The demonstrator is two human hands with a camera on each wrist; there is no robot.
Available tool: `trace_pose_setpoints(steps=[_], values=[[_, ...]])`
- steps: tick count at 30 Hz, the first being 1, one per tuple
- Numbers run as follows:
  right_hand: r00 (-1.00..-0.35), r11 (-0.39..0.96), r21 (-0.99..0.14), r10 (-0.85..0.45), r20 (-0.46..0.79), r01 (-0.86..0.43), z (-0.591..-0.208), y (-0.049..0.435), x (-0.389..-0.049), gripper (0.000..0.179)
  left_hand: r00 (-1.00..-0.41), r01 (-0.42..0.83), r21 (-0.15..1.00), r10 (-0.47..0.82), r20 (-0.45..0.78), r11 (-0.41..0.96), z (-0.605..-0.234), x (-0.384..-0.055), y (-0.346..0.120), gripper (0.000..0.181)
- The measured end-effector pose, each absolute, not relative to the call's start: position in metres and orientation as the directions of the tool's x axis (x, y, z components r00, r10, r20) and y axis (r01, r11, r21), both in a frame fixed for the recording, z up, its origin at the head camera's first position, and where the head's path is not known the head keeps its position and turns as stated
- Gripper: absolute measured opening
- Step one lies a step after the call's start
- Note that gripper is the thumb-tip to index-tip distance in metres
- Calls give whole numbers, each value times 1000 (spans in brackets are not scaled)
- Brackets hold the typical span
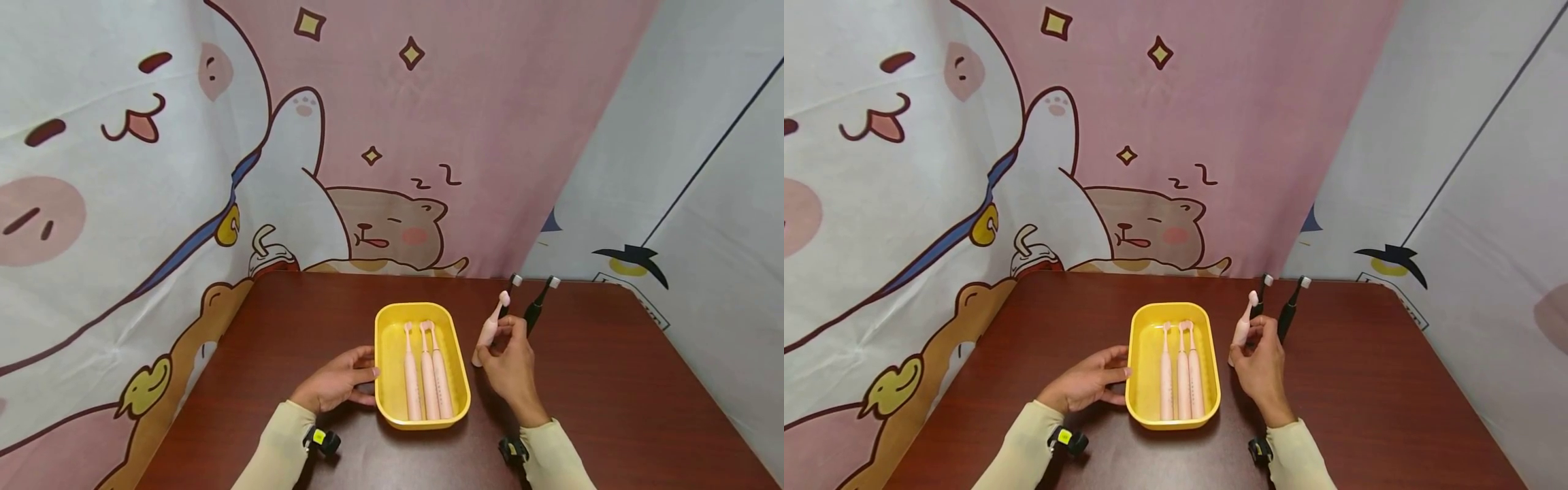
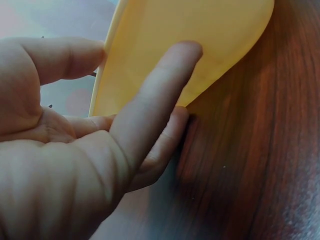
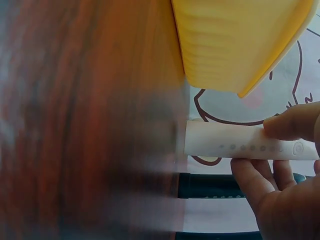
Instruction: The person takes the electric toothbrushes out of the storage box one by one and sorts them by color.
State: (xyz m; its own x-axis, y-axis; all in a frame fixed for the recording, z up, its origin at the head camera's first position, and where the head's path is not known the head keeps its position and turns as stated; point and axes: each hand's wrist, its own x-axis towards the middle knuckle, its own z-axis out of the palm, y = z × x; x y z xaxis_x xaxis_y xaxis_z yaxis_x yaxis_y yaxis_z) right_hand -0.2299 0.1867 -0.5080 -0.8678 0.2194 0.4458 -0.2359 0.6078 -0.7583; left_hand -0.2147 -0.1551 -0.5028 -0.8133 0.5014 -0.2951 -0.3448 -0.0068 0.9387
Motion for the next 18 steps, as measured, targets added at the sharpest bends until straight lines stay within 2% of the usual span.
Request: trace_pose_setpoints(steps=[18], values=[[-879,624,-751,211,427,-216,-506,181,-215,61,-813,-339,941,505,-290,-7,-503,-214,-155,57]])
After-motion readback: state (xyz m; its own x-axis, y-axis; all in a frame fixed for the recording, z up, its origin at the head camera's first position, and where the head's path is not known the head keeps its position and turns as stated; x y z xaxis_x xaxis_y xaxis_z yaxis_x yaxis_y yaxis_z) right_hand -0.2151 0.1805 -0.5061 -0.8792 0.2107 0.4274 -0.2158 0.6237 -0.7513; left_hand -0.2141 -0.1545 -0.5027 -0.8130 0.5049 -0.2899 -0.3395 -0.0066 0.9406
